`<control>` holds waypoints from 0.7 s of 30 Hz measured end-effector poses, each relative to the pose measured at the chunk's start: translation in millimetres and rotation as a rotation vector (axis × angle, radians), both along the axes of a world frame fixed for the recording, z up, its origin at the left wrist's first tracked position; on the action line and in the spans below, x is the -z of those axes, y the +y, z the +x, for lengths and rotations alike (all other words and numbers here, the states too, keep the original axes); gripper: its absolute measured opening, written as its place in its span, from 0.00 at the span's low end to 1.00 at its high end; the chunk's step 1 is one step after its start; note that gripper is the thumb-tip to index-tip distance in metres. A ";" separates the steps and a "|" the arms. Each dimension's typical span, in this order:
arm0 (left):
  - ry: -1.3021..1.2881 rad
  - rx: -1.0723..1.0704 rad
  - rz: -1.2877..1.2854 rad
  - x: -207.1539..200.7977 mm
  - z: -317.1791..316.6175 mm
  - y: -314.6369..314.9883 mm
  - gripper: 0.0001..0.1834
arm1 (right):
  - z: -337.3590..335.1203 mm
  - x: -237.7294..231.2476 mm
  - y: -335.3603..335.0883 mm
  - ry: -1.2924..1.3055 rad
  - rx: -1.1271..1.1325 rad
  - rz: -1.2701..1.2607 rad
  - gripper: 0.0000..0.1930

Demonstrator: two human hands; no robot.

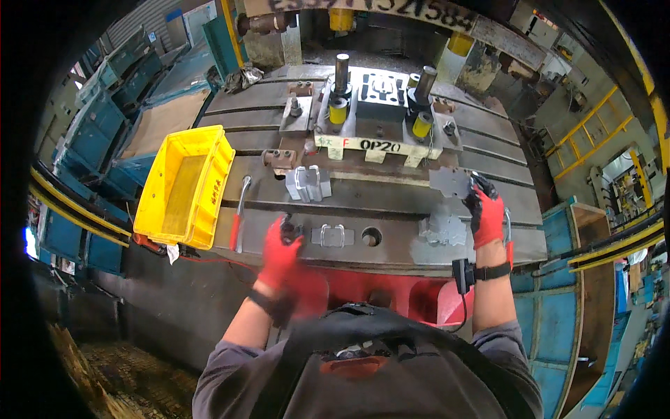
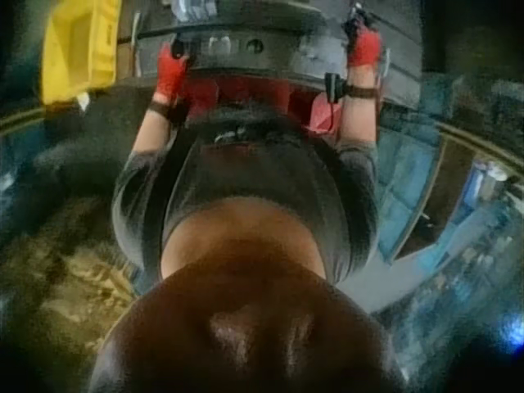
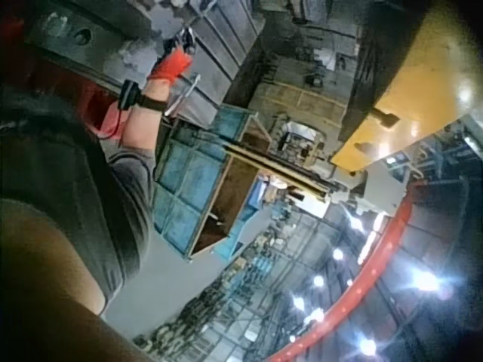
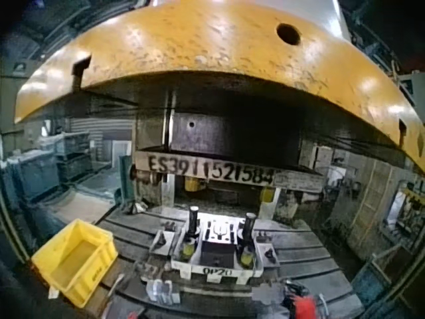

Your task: Operating an industrial press to process and fabricate metal components.

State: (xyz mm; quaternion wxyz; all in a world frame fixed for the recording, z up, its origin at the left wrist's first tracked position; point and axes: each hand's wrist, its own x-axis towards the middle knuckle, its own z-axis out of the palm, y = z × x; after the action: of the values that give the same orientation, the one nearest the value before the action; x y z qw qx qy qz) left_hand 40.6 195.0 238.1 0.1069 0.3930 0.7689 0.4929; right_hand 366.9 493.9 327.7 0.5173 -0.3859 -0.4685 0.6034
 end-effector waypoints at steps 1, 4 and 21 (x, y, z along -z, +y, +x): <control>-0.172 -0.006 0.107 8.5 -7.3 -10.2 0.28 | -17.2 -11.2 8.5 0.011 -0.024 0.007 0.12; -0.853 0.042 0.229 8.7 -41.5 -53.5 0.14 | -66.2 -34.6 46.1 0.056 -0.076 0.115 0.12; -1.204 -0.226 -0.366 202.4 -8.9 -275.9 0.17 | -274.1 -82.1 131.3 -1.108 0.271 0.366 0.20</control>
State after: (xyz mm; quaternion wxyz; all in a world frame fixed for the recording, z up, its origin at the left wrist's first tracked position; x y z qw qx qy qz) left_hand 31.7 -80.9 35.7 0.5327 -0.0609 0.6827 0.4964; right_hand 92.8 625.2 409.8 0.3263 -0.6043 -0.7112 0.1503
